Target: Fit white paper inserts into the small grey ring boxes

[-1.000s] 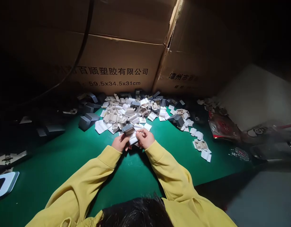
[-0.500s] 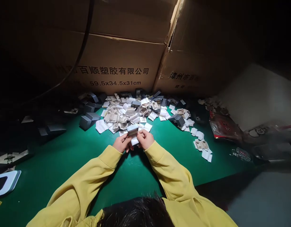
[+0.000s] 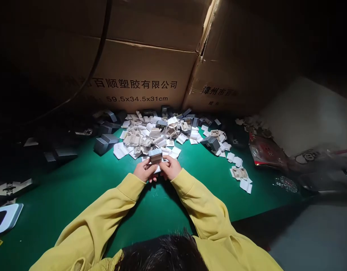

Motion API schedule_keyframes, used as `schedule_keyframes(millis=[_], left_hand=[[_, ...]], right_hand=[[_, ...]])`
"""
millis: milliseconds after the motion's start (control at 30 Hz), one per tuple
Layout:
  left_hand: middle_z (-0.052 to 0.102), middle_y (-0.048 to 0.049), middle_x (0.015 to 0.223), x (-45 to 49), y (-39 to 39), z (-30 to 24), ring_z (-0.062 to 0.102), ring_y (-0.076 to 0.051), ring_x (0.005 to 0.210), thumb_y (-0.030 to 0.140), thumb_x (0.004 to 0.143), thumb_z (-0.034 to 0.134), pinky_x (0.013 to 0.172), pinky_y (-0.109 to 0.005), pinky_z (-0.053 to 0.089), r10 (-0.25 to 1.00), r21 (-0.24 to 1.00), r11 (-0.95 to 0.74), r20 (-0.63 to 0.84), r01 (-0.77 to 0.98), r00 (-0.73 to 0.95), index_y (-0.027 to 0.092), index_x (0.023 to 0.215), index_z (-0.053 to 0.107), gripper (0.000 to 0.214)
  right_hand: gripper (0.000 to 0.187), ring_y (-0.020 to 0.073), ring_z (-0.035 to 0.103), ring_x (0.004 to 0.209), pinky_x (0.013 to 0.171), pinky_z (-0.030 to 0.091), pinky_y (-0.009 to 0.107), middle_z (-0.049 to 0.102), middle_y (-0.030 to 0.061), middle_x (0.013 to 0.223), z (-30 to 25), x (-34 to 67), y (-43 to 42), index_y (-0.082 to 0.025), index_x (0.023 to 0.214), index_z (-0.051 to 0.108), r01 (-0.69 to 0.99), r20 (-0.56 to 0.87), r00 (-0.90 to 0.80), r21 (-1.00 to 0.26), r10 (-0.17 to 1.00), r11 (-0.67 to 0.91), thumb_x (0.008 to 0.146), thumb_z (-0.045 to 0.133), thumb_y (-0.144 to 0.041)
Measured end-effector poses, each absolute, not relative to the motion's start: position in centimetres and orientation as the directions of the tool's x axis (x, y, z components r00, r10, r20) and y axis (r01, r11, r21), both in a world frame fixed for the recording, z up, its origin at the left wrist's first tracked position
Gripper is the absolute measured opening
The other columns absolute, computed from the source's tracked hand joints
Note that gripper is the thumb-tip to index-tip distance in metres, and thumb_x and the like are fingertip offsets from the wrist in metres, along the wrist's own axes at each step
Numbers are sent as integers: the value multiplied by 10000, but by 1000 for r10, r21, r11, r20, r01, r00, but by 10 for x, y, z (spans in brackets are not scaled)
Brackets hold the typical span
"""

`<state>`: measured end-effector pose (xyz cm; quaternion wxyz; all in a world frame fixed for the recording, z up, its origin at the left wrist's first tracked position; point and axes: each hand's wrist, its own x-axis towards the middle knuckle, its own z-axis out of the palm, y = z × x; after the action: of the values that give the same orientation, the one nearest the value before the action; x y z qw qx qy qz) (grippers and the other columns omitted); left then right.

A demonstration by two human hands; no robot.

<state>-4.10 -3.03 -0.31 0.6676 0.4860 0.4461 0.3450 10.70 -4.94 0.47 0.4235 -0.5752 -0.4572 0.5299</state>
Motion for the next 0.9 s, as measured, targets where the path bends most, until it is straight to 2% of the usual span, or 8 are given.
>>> schedule_keyframes(millis=[100,167,300,467,633,767,833,900], left_hand=[[638,8,536,-43,-25,-12,574,-134,395,535,737,737,350,-215,371,889,946,312,-259,-85,378,133,1100,635,551],[644,-26,534,-45,-20,-17,605,-162,430,698,743,649,374,-242,420,879,930,340,-263,-136,398,141,1012,668,619],[708,-102,692,-49,-11,-23,714,-248,680,871,715,471,480,-308,544,862,868,426,-304,-255,405,128,987,687,820],[735,-136,941,-51,-12,-25,701,-271,923,744,674,684,661,-336,602,911,862,355,-233,-361,340,114,1077,696,748],[727,-138,1033,-51,-15,-26,702,-296,943,645,584,815,733,-360,583,913,912,277,-152,-303,380,130,1196,659,814],[690,-160,1179,-48,-14,-28,665,-297,1077,583,631,820,928,-384,528,946,971,144,-78,-192,316,142,1219,649,754],[659,-164,1249,-47,-14,-29,640,-291,1133,581,662,802,990,-391,495,967,974,93,-39,-208,253,159,1301,599,792],[630,-166,1303,-46,-15,-30,609,-284,1191,574,686,790,1035,-389,465,979,969,9,42,-246,200,181,1379,534,837]], right_hand=[[461,101,459,346,350,376,214,546,-89,491,1,111,-46,-194,1092,565,17,-245,0,-969,970,-245,785,645,-529],[452,109,482,383,404,418,232,553,-81,512,0,115,-44,-195,1061,556,26,-194,41,-980,980,-196,789,642,-545],[338,139,575,564,615,504,284,617,-19,633,-1,127,-41,-198,1005,626,336,106,163,-941,981,46,856,596,-500],[339,225,639,872,848,522,360,735,99,950,-3,140,-37,-222,1091,718,696,469,-45,-619,882,364,918,568,-472],[281,234,631,933,876,529,371,734,91,1011,0,142,-37,-288,1070,759,763,516,-161,-475,841,438,947,561,-445],[290,260,615,987,916,520,417,721,105,1030,6,144,-39,-277,998,771,745,546,-81,-523,834,415,895,614,-499],[343,260,614,961,889,522,428,711,124,1003,9,145,-39,-231,936,767,700,564,118,-631,817,335,895,576,-514],[383,216,616,804,753,541,379,697,103,871,9,142,-38,-202,838,742,552,422,247,-801,872,231,884,546,-528]])
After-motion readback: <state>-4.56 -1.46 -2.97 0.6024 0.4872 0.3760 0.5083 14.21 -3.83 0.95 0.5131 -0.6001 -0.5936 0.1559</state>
